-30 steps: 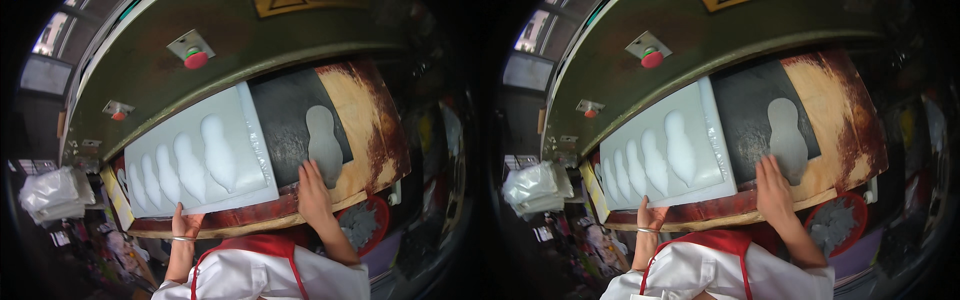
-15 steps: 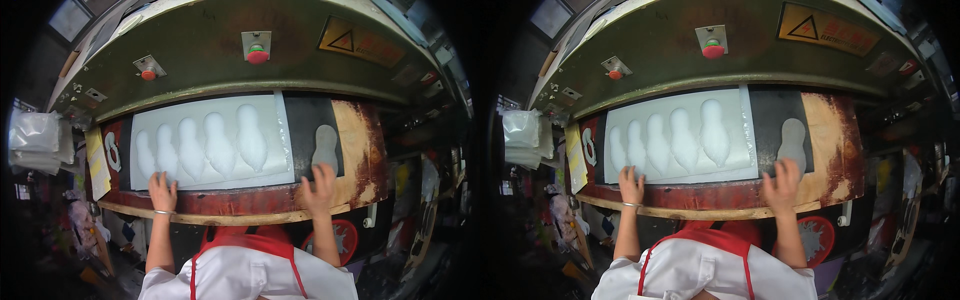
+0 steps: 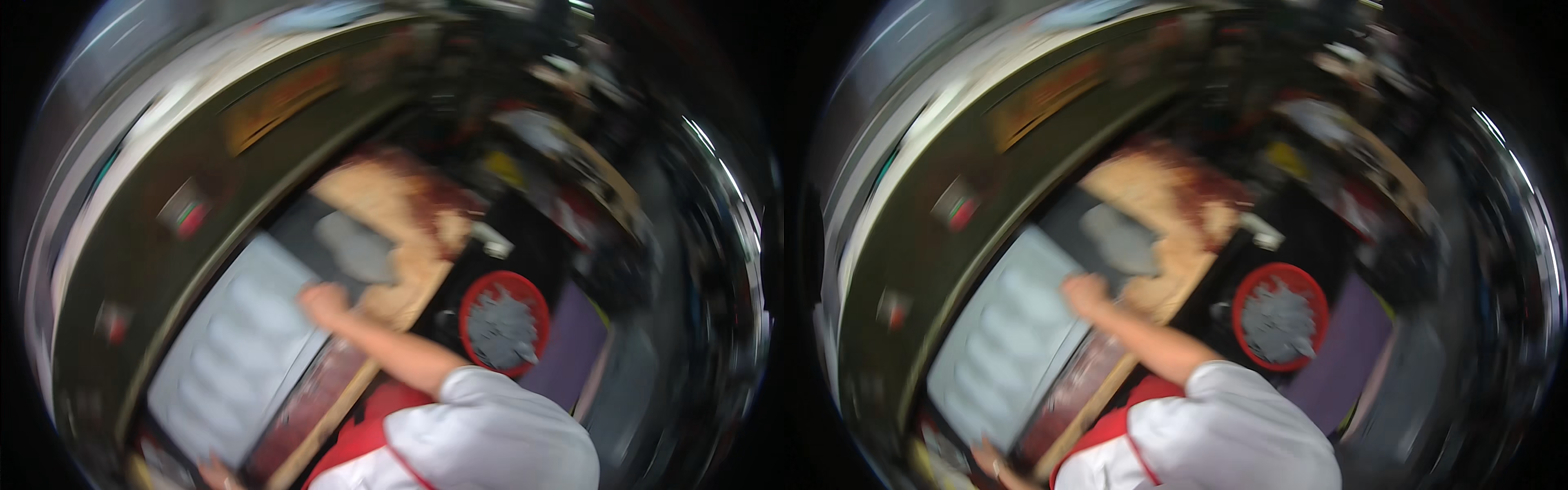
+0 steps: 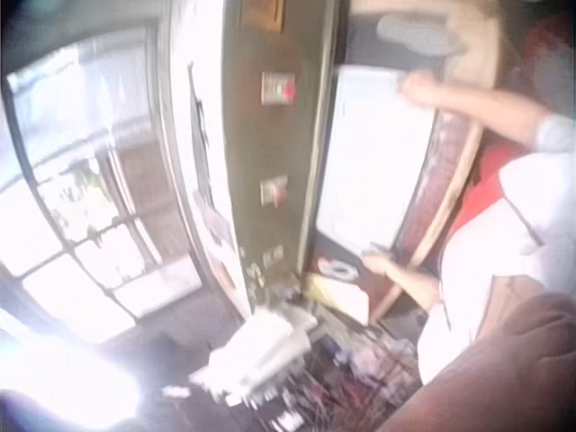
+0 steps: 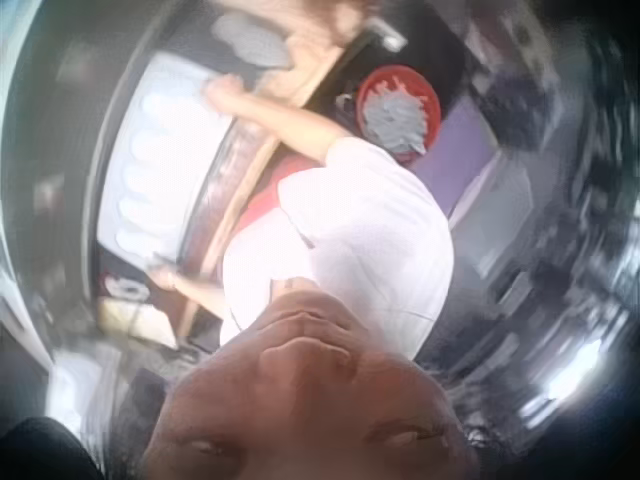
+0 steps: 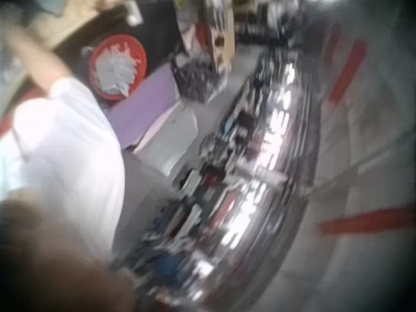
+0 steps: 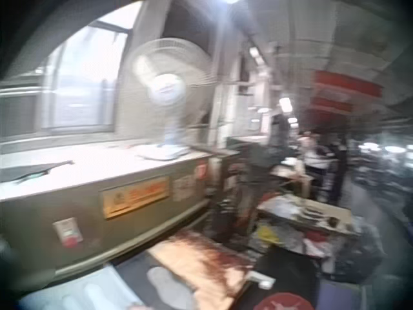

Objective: The person places a gray shoe-shaped template on a sheet of foam, aligns it, and operates a hydraulic press to cut multiple shapes. They then remove the cut pieces from the sheet and stack them, repeating the process with another sheet.

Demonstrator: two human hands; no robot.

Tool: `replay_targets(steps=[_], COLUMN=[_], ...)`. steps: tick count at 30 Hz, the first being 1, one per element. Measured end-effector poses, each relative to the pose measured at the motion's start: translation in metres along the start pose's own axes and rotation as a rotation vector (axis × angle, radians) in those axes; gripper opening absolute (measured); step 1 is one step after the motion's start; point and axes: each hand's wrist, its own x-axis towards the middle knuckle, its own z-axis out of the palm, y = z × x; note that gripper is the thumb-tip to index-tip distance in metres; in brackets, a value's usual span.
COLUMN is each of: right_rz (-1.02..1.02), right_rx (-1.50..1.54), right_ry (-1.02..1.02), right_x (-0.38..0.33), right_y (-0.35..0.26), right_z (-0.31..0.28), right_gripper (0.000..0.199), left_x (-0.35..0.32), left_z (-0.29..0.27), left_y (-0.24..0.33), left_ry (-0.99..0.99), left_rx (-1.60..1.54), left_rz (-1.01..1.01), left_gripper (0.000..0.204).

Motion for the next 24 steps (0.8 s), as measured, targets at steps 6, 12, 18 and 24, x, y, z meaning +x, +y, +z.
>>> replay_targets(steps=[6, 12, 18, 24], right_rz=[-0.088, 0.255, 0.282, 0.224], right_rx=[0.383, 0.487, 0.425, 0.139], right_ry=[0.115, -0.157, -0.09, 0.341], right_x=[-0.071, -0.186, -0.162, -0.088], right_y=[-0.032, 0.025, 0.048, 0.101], right_z=[-0.047, -0.084, -0.074, -0.067], right_gripper=[0.019, 0.025, 0.032, 0.071], left_x=[0.03, 0.053, 0.065, 0.081], left_z=[0.039, 0.085, 0.091, 0.107], left_y=[0.03, 0.097, 0.135, 0.137], left_ry=[0.005, -0.058, -0.085, -0.093], left_rx=[0.148, 0.086, 0.083, 0.08], left_rz=[0.051, 0.152, 0.192, 0.191], left_gripper=[0.048, 0.047, 0.047, 0.047])
